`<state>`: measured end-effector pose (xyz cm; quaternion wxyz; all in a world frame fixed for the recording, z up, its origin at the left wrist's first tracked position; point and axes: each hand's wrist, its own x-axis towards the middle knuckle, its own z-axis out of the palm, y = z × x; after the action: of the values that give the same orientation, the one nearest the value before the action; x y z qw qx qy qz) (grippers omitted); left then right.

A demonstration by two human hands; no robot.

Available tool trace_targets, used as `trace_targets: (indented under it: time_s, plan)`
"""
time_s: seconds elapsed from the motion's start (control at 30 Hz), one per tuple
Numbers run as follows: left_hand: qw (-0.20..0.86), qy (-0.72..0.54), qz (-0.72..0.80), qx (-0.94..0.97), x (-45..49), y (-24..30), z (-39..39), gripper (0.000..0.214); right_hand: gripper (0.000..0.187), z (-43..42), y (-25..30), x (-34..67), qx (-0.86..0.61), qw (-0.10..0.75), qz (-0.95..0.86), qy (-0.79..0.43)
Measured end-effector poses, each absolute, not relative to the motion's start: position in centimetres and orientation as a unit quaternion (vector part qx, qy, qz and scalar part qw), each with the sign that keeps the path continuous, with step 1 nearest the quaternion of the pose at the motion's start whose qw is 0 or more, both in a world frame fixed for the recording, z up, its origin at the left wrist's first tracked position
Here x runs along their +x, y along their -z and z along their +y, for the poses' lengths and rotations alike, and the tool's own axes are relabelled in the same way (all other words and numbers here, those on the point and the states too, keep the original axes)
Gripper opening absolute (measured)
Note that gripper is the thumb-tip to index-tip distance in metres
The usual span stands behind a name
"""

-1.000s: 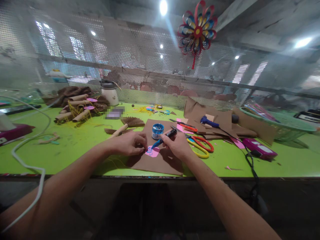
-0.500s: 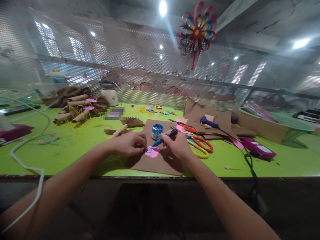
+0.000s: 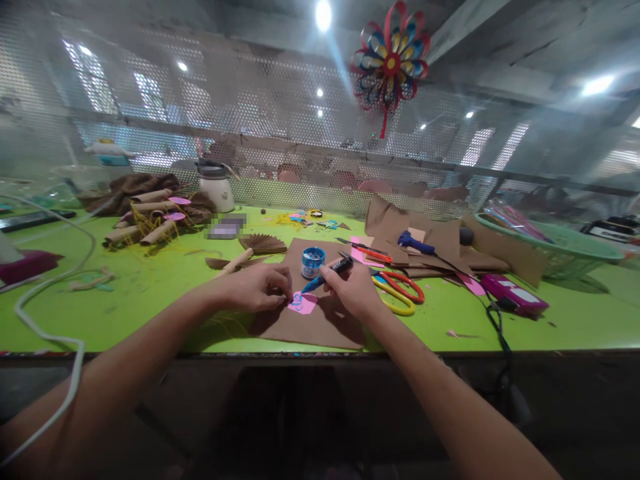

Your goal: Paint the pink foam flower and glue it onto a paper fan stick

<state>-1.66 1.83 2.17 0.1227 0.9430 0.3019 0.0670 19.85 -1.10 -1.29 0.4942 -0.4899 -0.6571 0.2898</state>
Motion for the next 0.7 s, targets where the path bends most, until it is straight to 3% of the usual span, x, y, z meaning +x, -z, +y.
trace_targets:
  time_s: [0.7]
  plan:
    - [0.124, -0.067, 0.291, 0.946, -1.69, -2.20, 2.05, 0.025, 0.029, -1.36, 1.07, 19.45, -0.490, 0.483, -0.664, -0.291]
